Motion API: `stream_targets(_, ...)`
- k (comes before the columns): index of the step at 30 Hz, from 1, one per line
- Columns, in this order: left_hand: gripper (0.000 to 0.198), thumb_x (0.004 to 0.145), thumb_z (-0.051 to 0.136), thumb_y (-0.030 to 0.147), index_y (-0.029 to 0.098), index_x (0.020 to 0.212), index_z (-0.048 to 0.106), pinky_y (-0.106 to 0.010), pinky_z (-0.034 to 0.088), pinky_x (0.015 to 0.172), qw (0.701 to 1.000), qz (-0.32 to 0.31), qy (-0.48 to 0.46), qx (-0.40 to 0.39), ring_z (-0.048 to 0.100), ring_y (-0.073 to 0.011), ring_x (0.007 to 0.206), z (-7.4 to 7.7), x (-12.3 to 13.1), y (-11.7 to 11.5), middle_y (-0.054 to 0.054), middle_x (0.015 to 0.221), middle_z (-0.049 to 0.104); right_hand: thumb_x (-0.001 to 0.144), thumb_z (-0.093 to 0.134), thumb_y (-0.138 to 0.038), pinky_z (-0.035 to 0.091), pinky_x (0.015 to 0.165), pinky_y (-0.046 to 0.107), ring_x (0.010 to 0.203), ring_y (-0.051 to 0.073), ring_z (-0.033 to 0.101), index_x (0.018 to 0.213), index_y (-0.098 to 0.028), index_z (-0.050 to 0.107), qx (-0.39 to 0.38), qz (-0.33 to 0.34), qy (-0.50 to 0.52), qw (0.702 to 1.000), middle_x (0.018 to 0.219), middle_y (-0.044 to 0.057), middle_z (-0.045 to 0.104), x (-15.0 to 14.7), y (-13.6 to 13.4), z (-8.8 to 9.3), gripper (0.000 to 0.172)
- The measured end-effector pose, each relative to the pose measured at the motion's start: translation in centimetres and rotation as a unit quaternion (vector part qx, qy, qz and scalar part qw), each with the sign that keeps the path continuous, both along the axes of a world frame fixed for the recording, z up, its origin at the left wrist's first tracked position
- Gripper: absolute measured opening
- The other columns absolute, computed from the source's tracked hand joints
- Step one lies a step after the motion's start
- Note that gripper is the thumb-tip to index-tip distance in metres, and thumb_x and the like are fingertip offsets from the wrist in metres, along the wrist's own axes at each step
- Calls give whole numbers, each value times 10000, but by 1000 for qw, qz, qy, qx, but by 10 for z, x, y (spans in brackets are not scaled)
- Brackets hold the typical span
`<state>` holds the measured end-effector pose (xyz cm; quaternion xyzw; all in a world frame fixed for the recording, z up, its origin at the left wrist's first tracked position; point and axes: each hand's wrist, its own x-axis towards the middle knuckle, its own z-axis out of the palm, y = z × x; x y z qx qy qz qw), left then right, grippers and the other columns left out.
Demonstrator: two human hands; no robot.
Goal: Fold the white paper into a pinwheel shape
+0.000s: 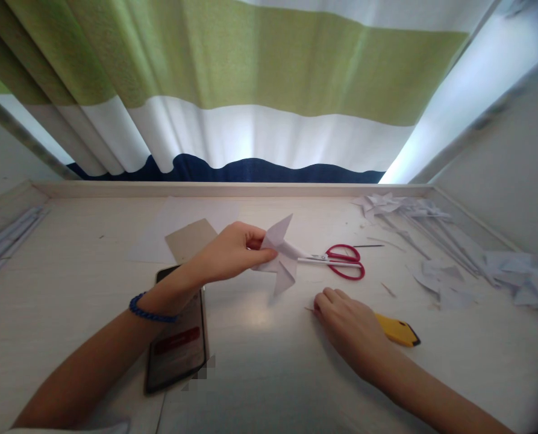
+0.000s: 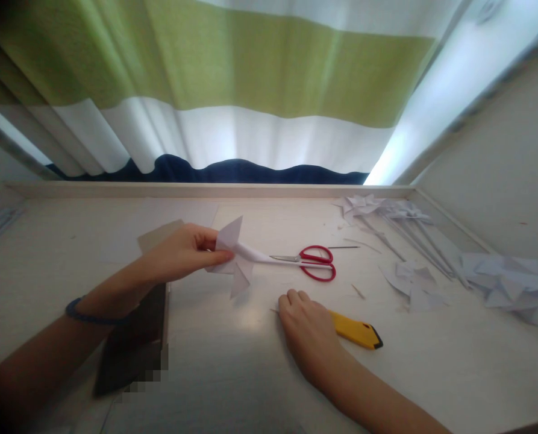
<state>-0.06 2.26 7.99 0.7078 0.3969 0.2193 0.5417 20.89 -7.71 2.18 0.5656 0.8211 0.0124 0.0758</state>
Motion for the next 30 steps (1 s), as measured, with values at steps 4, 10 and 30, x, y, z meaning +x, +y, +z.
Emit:
stream_targets(4,114,714,598,186,137,802,652,-174,364,539,994,8,-64,-83,543,-84,617,-5,1,6,12,721,660,767,473,4,340,474,271,631,212,571,700,-149,530,26,4,29,999,694,58,583,-2,0,-11,176)
stream_targets(10,98,705,615,193,121,764,648,-192,378,571,995,26,-63,-78,546,-89,612,-5,1,9,15,684,652,780,532,-120,338,483,255,545,155,566,717,-159,525,60,7,106,993,621,-5,578,6,4,6,74)
stream_targets(30,168,779,536,263,118,797,617,-200,382,568,997,43,-54,26,537,-114,639,-6,7,-10,6,697,605,866,440,-108,421,608,258,715,166,553,862,-123,591,292,112,273,910,840,69,588,-34,36,45,152)
